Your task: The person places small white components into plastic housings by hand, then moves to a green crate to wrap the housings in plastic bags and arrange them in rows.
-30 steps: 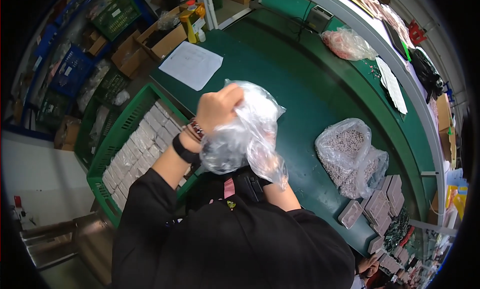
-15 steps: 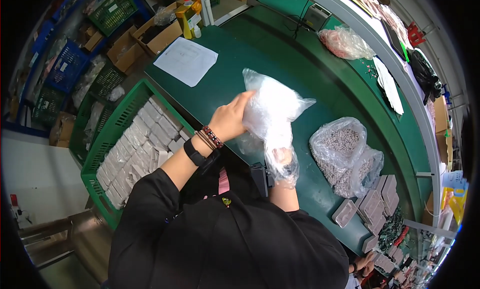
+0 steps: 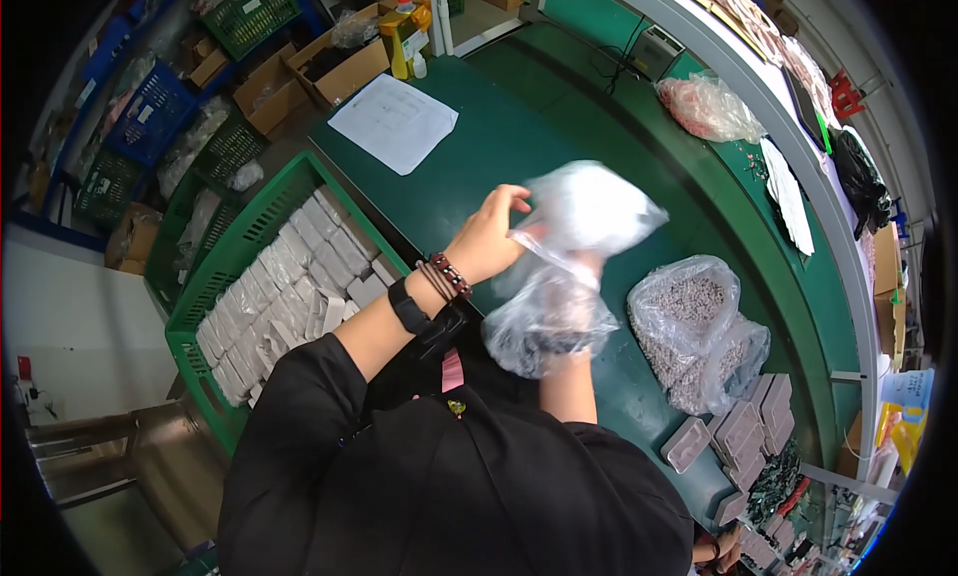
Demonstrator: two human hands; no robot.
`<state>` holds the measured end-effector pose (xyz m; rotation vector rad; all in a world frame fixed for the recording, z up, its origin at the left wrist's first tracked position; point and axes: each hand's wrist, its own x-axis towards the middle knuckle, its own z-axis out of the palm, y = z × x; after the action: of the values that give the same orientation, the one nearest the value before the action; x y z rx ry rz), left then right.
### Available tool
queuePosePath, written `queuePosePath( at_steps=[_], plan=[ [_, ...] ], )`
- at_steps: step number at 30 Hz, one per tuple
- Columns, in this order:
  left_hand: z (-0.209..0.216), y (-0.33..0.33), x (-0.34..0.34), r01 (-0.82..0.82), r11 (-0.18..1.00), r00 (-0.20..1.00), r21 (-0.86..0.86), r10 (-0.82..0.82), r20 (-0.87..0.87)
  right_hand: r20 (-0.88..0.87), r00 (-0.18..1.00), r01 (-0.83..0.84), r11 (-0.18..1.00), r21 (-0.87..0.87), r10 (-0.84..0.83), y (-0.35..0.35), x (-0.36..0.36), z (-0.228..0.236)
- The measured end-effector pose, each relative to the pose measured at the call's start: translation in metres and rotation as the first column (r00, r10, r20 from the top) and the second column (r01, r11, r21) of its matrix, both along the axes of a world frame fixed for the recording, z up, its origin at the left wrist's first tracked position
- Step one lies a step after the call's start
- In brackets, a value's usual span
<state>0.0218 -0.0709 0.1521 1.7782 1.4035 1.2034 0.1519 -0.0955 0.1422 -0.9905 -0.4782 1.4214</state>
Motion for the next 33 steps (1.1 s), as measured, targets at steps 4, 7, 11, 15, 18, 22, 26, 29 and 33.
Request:
queuePosePath(
  at_steps=[4, 7, 11, 15, 18, 22, 26, 29, 33],
  plan=[
    [0.012, -0.012, 0.003, 0.043, 0.999, 0.995, -0.006, -0.043, -0.086, 0.759, 0.632, -0.115, 0.987, -0.108, 0.157, -0.014, 0.03, -0.015],
    [0.01, -0.017, 0.011, 0.09, 0.996, 0.978, 0.0, -0.088, -0.189, 0.717, 0.676, -0.155, 0.984, -0.087, 0.17, -0.003, 0.038, -0.089],
    [-0.005, 0.001, -0.007, 0.04, 0.999, 0.962, -0.018, -0.043, -0.271, -0.344, 0.937, 0.024, 0.992, -0.124, -0.065, -0.015, 0.017, -0.114],
    [-0.014, 0.007, -0.009, -0.073, 0.997, 0.926, 0.028, 0.078, -0.369, -0.344, 0.935, 0.078, 0.996, -0.044, -0.088, -0.032, -0.001, -0.048],
    [-0.011, 0.006, -0.004, -0.098, 0.995, 0.943, 0.021, 0.1, -0.318, -0.344, 0.93, 0.14, 0.99, 0.015, -0.127, -0.023, -0.011, -0.024],
    [0.001, 0.002, -0.009, 0.063, 0.997, 0.998, -0.049, -0.063, -0.009, 0.364, 0.931, -0.057, 0.983, 0.174, -0.011, 0.005, -0.003, -0.058],
    [0.007, -0.008, -0.004, 0.161, 0.983, 0.98, 0.086, -0.149, -0.128, -0.447, 0.893, -0.03, 0.998, 0.048, 0.048, -0.01, 0.014, -0.052],
    [0.0, -0.021, 0.002, 0.127, 0.991, 0.968, 0.043, -0.114, -0.222, 0.801, 0.598, -0.255, 0.955, 0.15, 0.034, -0.035, 0.028, -0.05],
    [-0.017, -0.031, 0.02, -0.059, 0.997, 0.992, 0.053, 0.064, -0.105, -0.58, 0.814, 0.064, 0.996, 0.062, -0.016, -0.037, -0.008, -0.038]
  ],
)
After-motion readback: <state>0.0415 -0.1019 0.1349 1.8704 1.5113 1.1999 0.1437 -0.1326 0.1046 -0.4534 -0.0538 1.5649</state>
